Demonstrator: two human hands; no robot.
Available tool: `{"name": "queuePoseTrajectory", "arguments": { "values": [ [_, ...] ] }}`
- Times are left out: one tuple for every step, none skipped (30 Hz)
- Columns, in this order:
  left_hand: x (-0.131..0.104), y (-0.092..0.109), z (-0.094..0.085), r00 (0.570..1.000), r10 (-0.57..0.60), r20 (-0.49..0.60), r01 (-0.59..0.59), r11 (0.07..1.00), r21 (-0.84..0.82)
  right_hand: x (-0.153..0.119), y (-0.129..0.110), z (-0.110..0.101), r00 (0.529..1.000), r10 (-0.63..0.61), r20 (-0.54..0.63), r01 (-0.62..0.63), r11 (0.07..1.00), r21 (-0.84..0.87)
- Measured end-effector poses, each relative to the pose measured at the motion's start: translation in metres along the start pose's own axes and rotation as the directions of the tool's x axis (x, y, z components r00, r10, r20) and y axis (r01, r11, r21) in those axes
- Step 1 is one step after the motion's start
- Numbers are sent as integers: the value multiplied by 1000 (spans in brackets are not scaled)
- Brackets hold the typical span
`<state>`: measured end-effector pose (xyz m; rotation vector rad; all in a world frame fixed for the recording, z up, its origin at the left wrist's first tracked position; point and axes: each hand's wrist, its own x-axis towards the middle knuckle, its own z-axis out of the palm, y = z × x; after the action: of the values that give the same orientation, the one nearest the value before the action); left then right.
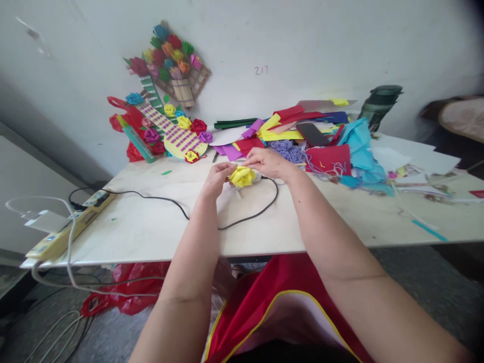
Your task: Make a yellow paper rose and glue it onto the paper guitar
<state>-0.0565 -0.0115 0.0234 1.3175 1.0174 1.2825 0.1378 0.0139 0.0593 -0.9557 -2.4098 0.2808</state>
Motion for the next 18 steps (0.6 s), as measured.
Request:
{"name": "queuePoseTrajectory", "arguments": {
  "values": [
    [0,0,0,1000,1,3,-1,1000,-5,0,0,1,1000,-4,-7,4,1000,-3],
    [0,-1,0,1000,3,5,-3,1000,-12,0,1,1,1000,-10,-14,10,1000,-6],
    [0,-1,0,1000,5,8,-5,1000,-19,0,1,2,1000,-14,-21,14,1000,-9],
    [1,-2,0,1000,8,8,-8,1000,-26,0,1,2,999,-18,-28,18,1000,-13],
    [1,-2,0,1000,10,7,-10,999,-33,0,1,2,999,-20,-37,19,1000,-17],
    [2,-3,-1,1000,13,4,-13,999,-39,-1,1,2,999,-21,-44,20,1000,-21],
    [2,-3,-1,1000,14,0,-14,999,-46,-1,1,2,998,-21,-51,20,1000,-23],
    [2,-4,-1,1000,14,-2,-14,999,-51,-1,0,2,998,-22,-57,21,999,-24],
    [2,-4,-1,1000,13,-1,-13,998,-55,-2,0,2,998,-24,-62,22,999,-25],
    [2,-4,-1,1000,11,3,-11,998,-55,-2,-1,2,997,-26,-68,25,999,-26],
    [2,-3,-1,1000,9,8,-9,999,-51,-2,-1,2,997,-27,-72,25,999,-28],
    [2,-3,-1,1000,8,13,-7,999,-45,-2,-1,2,997,-27,-74,24,999,-32],
    [1,-2,-1,1000,8,18,-7,999,-37,-2,-1,2,997,-25,-74,22,999,-39],
    [1,-2,-1,1000,11,23,-10,1000,-29,-1,-1,3,997,-24,-75,21,999,-48],
    [0,-1,-1,999,18,27,-17,1000,-23,-1,-1,3,997,-25,-78,20,998,-58],
    [0,0,-1,999,28,31,-28,999,-20,-1,-1,3,996,-27,-83,21,997,-71],
    [-1,0,-1,999,41,32,-40,999,-18,-1,-1,4,995,-30,-90,23,996,-85],
    [-1,0,-1,998,53,32,-53,999,-15,-1,-1,4,994,-34,-100,24,995,-101]
  ]
}}
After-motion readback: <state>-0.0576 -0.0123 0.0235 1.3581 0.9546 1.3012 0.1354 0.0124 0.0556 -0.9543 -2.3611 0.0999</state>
